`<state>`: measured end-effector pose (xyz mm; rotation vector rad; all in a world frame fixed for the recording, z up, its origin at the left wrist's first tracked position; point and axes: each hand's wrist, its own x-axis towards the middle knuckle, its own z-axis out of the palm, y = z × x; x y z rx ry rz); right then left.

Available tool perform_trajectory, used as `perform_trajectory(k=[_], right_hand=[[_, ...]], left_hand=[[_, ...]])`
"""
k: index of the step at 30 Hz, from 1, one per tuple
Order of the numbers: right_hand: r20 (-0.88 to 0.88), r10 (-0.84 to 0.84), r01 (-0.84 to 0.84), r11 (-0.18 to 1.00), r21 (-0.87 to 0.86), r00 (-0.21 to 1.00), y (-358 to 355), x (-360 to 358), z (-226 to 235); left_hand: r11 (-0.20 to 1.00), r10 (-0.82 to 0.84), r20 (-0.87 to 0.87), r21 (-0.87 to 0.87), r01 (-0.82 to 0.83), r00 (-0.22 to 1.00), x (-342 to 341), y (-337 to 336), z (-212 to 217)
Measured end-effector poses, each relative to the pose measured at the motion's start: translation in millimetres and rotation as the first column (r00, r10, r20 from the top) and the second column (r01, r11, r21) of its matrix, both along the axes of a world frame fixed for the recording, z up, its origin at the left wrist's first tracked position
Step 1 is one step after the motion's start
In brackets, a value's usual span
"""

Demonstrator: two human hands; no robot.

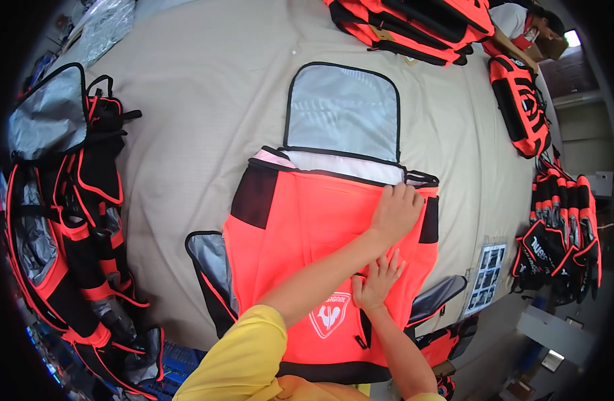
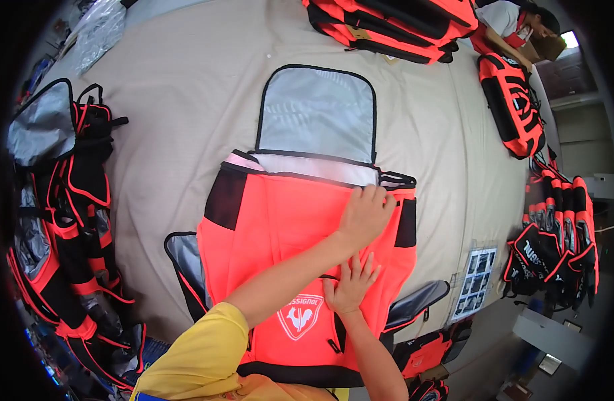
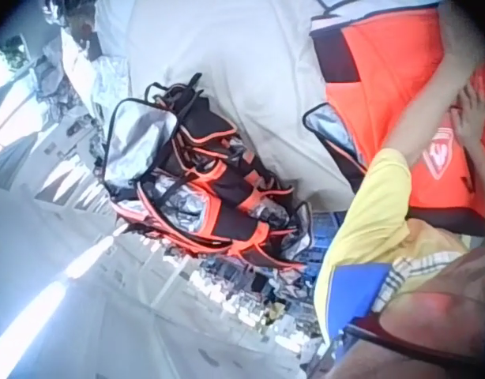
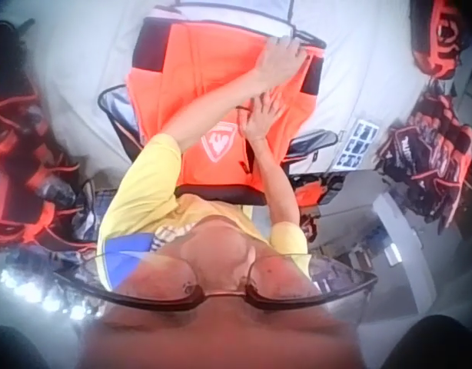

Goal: Inspecting and cleaning Rossignol backpacks using a spray bottle and a cloth in a factory setting.

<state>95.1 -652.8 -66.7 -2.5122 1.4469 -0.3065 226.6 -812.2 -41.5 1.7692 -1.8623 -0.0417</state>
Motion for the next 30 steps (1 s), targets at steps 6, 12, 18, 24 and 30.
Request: perform_trajectory(k=[6, 12, 18, 24, 30], right_hand=[[0.012, 0.026, -0.026, 0.999, 0.040, 1.000, -1, 1, 4], [-0.018, 0.002, -0.002, 1.000, 0.016, 1.000, 1, -3, 1], [-0.137, -0.021, 0.013, 0.998, -0.056, 0.990, 36, -70, -21], [-0.389, -0.032, -0.047, 0.981, -0.190, 0.921, 22, -38, -45], [-0.580, -0.042, -0.151, 0.948, -0.280, 0.814, 13, -34, -64]], left_hand=[[0.964, 0.258, 0.150, 0.022, -0.264, 0.954, 139, 16, 22], [0.982, -0.090, 0.094, 0.174, 0.073, 0.991, 144, 58, 42], [0.820, -0.530, -0.281, 0.070, 0.568, 0.800, 24, 198, 75], [0.866, -0.424, -0.426, 0.066, 0.495, 0.799, 26, 214, 59], [0.828, -0.452, -0.377, 0.161, 0.537, 0.809, 23, 211, 63]])
